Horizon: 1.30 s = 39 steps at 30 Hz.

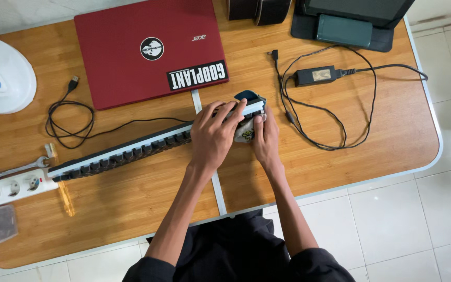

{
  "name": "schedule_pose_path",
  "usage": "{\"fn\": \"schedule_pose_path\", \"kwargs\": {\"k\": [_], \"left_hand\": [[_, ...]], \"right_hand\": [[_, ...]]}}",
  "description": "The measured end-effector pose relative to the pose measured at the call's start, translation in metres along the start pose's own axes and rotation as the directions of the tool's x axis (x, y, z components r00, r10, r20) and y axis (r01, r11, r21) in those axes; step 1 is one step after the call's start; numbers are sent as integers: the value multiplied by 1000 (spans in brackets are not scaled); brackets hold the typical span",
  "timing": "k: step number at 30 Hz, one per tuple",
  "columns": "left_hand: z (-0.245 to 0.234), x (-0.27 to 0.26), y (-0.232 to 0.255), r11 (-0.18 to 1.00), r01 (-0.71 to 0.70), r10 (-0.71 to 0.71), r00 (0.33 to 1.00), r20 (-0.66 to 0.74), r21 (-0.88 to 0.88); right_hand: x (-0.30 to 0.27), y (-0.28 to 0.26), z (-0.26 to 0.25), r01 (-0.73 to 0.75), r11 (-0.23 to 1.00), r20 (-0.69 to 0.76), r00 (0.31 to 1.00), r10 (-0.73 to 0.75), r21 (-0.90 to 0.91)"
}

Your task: The person wipes a black computer keyboard with a cloth, cleaning the keys and the top surface. They then flip the keyboard over and wipe the underside.

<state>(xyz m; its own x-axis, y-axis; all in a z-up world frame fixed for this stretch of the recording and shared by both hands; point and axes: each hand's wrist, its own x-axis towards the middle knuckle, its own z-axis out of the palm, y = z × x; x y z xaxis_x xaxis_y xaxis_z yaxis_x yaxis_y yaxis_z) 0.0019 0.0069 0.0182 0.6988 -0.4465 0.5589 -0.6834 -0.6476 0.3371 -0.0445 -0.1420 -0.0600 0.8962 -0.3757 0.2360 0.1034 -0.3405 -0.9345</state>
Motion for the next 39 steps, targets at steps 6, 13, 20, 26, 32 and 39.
{"fn": "schedule_pose_path", "kwargs": {"k": [6,13,20,26,32,39], "left_hand": [[5,3,-3,1000,2,-2,1000,-29,1],[9,3,-10,1000,0,0,1000,-11,10],[12,2,-14,1000,-22,22,999,-25,20],[17,-2,-15,999,-28,29,999,-29,44],[20,-4,-16,998,-29,30,1000,-4,53],[22,-6,-17,998,-17,16,1000,12,66]], "right_hand": [[-2,6,-6,37,986,66,998,-26,-164],[9,-6,2,-28,982,-98,994,47,189],[-5,0,0,-2,983,-10,1000,0,-185],[-19,0,-18,228,893,166,970,-176,-388],[-5,-1,-13,-152,988,-11,988,151,-14],[-4,-1,-9,45,988,-136,989,-65,-146]]}}
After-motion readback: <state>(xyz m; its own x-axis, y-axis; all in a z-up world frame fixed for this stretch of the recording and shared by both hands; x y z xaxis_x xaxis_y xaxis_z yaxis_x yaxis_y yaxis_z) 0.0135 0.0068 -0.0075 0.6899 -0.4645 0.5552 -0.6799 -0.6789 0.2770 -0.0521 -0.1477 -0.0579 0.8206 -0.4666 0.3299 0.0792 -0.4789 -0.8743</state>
